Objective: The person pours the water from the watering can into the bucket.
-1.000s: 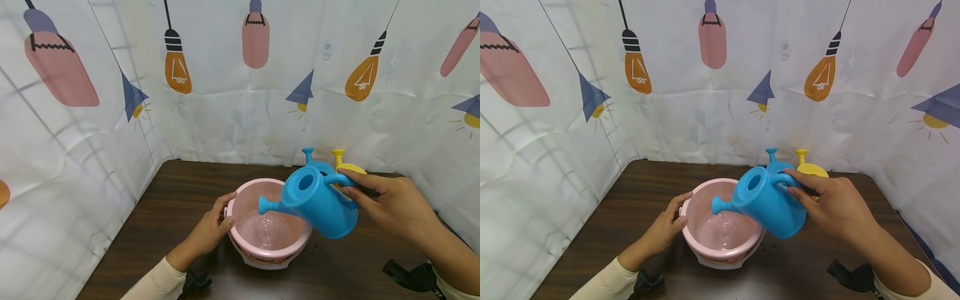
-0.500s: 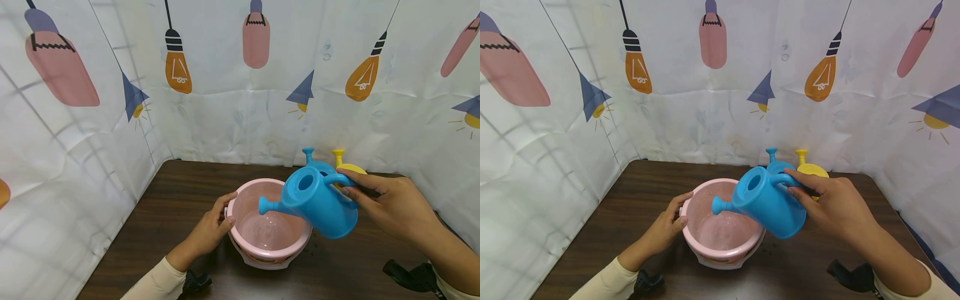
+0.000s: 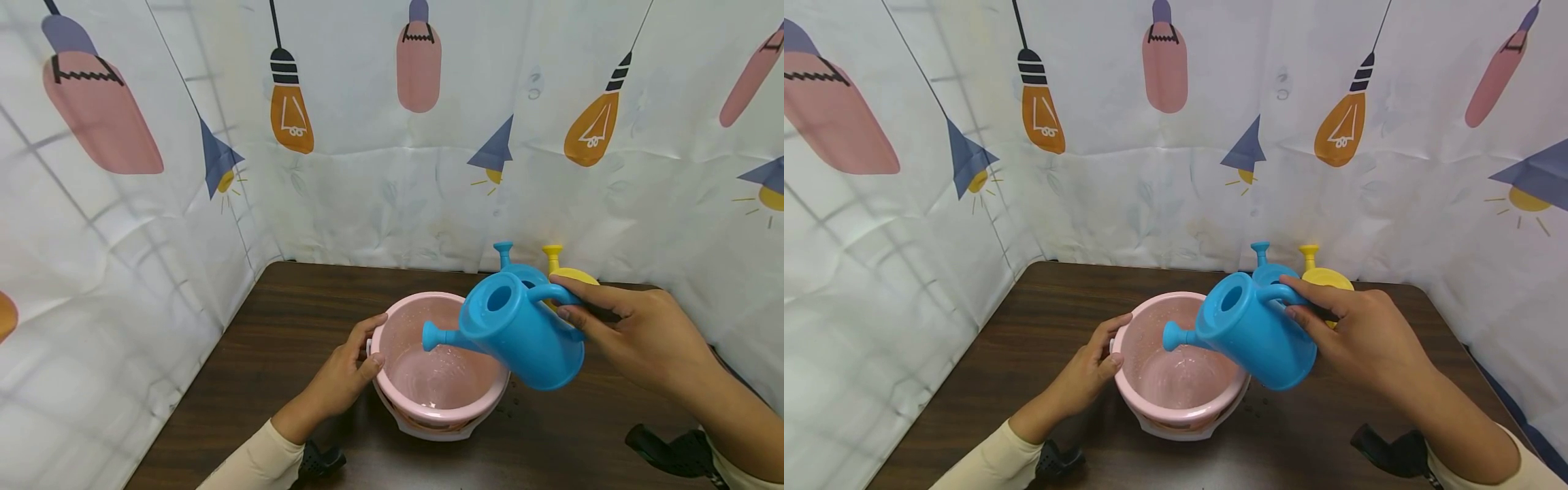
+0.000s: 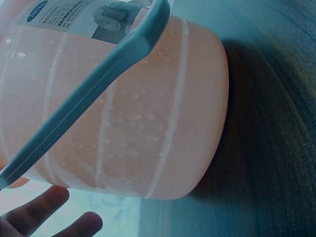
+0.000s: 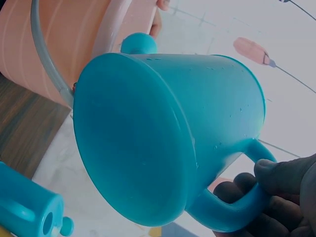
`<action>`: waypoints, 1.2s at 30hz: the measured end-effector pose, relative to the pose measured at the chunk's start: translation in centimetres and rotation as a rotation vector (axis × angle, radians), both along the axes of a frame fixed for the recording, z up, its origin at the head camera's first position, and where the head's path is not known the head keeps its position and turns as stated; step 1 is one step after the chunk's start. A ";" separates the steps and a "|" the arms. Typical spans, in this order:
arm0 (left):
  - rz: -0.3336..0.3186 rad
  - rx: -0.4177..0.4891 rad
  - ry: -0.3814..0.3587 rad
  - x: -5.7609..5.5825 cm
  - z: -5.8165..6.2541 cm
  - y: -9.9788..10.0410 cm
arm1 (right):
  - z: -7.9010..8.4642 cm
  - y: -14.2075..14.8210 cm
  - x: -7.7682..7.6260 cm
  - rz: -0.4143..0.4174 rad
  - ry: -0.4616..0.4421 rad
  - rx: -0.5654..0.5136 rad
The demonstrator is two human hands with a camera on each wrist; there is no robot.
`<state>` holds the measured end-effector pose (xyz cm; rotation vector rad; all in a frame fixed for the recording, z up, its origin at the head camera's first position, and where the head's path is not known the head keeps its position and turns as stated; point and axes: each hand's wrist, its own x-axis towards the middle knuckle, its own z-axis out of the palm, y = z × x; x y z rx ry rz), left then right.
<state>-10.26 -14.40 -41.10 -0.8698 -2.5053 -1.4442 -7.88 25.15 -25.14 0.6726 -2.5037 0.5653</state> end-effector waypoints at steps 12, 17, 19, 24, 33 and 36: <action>-0.001 0.001 -0.008 -0.1 -0.1 0.0 | 0.0 0.0 -0.1 0.026 0.019 -0.010; -0.002 0.003 -0.010 -0.2 -0.1 0.0 | 0.1 -0.1 -0.1 0.019 0.010 -0.007; -0.004 0.005 -0.013 -0.2 -0.1 0.0 | 0.1 -0.1 -0.1 0.016 0.006 -0.007; 0.001 0.001 -0.018 -0.1 0.0 0.0 | 0.1 -0.1 -0.1 0.011 0.003 -0.004; 0.004 -0.006 -0.019 -0.1 0.0 0.0 | 0.1 -0.1 -0.1 0.021 0.006 -0.002; 0.002 -0.003 -0.018 -0.1 0.0 0.0 | 0.1 -0.1 -0.1 0.018 0.004 0.001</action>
